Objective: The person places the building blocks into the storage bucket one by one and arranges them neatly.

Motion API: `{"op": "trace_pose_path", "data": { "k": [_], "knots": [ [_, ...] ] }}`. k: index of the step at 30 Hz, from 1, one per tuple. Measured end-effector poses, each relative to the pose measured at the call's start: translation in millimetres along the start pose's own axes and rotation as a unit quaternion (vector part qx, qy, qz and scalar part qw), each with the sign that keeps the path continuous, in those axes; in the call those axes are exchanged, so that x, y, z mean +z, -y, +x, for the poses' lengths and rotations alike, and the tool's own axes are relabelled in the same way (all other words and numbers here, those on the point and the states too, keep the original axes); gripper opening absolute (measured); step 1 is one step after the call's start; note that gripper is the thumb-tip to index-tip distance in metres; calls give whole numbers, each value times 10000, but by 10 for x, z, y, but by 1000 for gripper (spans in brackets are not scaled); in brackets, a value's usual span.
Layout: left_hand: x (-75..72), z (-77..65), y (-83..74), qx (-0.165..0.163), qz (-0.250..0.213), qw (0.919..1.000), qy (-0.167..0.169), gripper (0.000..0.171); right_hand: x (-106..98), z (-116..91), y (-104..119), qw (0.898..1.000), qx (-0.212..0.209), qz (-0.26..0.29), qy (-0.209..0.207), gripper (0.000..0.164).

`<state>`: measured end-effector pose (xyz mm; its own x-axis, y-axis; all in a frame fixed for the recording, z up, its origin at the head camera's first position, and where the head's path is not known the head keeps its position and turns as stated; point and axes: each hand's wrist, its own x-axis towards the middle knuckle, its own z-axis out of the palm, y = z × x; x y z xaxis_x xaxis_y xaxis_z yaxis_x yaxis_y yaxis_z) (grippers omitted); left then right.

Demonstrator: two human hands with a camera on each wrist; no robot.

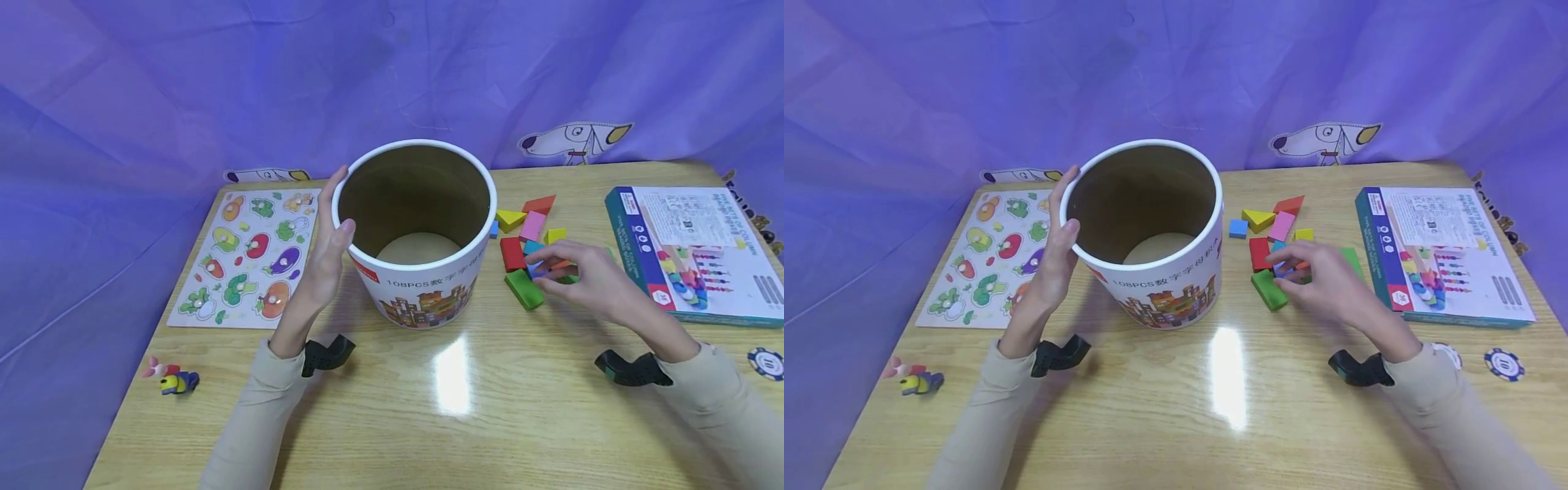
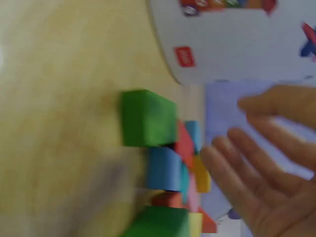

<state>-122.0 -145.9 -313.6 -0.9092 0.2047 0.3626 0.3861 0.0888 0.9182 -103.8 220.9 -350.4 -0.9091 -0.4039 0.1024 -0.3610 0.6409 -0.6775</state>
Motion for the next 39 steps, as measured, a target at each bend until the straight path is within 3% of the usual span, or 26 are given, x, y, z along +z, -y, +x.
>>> {"op": "trace_pose_path", "data": {
  "k": [3,8,16,31,39],
  "knots": [
    [-8,-5,-1,-1,29,10000,-35,96,71,-32,-20,9988,466,-41,168,34],
    [-13,-1,-6,6,0,10000,-50,98,178,-50,-21,9964,749,-89,389,38],
    [2,6,6,32,-57,10000,-73,96,351,-24,23,9965,835,-54,42,42],
    [4,13,2,46,-98,9999,-3,96,407,-11,-17,9934,1089,264,231,46],
    [-3,5,9,8,-225,9997,20,98,423,-76,-81,9952,947,215,157,47]
  ]
}}
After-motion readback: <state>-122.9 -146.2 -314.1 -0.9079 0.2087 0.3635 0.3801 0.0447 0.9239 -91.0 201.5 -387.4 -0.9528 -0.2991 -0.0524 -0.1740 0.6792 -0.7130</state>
